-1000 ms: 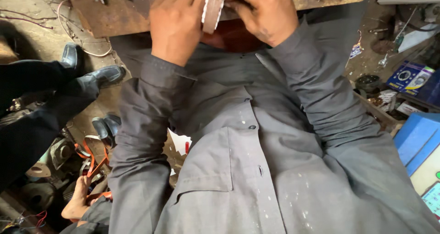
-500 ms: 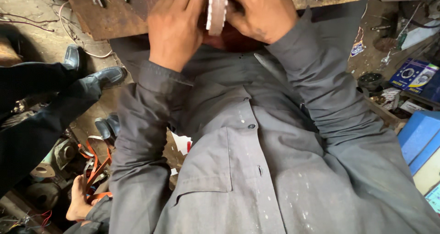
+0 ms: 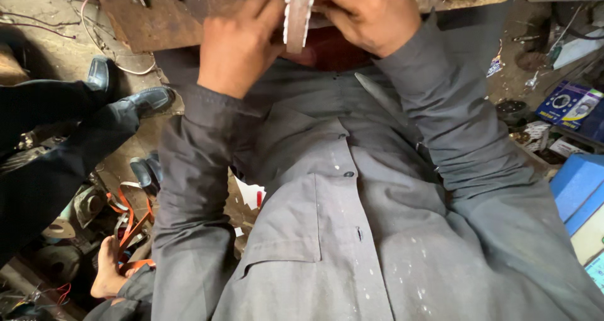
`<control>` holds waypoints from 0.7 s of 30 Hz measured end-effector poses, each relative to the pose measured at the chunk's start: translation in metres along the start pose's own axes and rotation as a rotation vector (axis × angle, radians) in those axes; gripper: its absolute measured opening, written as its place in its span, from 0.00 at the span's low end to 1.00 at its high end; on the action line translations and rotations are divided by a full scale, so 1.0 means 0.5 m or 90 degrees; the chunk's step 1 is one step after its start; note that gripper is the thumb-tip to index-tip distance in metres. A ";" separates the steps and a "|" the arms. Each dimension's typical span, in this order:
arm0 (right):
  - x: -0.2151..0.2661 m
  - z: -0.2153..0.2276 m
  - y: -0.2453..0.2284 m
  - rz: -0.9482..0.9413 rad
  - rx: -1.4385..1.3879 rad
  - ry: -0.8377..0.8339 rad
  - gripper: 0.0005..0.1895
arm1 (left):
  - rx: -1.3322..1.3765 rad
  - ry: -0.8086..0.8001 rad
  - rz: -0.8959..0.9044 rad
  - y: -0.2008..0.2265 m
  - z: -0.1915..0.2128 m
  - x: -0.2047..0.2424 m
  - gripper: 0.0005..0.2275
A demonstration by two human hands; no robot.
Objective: The person inserts white insulating strips into the slots of a circular stator core. They then wrap a copper wire around the core and use scissors to cut a piece of white tape, which is applied to the assembly.
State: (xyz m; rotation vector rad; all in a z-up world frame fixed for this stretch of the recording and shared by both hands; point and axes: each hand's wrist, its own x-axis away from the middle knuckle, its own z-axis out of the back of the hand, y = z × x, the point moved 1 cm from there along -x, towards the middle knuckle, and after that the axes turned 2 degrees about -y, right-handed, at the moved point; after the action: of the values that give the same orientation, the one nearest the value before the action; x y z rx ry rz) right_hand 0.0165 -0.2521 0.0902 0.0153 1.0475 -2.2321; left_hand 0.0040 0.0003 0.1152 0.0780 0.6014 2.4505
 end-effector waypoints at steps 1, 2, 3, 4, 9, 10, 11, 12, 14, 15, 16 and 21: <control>-0.001 -0.005 0.001 0.005 0.005 -0.003 0.07 | 0.006 0.008 -0.002 -0.004 -0.001 0.001 0.24; -0.001 -0.004 0.004 0.009 0.015 -0.005 0.06 | 0.011 0.019 -0.008 -0.009 -0.001 -0.002 0.22; 0.000 -0.002 0.006 0.006 0.022 0.000 0.07 | 0.017 0.030 -0.014 -0.011 -0.002 -0.006 0.21; 0.001 -0.001 0.006 0.004 0.029 0.004 0.07 | 0.012 0.034 -0.024 -0.009 -0.001 -0.007 0.21; 0.011 -0.007 -0.001 0.029 0.015 0.027 0.10 | -0.006 0.040 -0.072 -0.005 0.011 -0.005 0.20; 0.012 -0.009 -0.002 0.028 0.020 0.033 0.11 | -0.004 0.045 -0.073 -0.003 0.011 -0.006 0.22; 0.012 -0.010 -0.002 0.028 0.030 0.035 0.11 | -0.001 0.051 -0.074 0.004 0.008 -0.007 0.24; 0.011 -0.011 -0.002 0.030 0.038 0.038 0.11 | 0.000 0.056 -0.075 0.007 0.008 -0.006 0.27; 0.012 -0.009 0.001 0.035 0.066 0.036 0.10 | -0.019 0.067 -0.065 0.009 0.003 -0.011 0.24; 0.013 -0.005 0.004 0.036 0.079 0.032 0.10 | -0.027 0.074 -0.062 0.010 0.000 -0.014 0.22; 0.011 -0.001 0.010 0.038 0.091 0.026 0.10 | -0.021 0.073 -0.049 0.011 -0.003 -0.015 0.21; 0.012 0.003 0.031 0.087 0.083 0.019 0.11 | -0.012 0.090 -0.019 0.015 -0.015 -0.016 0.20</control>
State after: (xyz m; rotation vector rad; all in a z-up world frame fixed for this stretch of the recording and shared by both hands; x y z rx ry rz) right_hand 0.0211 -0.2634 0.0790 0.1721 0.8868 -2.1774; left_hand 0.0049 -0.0127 0.1125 -0.1123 0.6357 2.4460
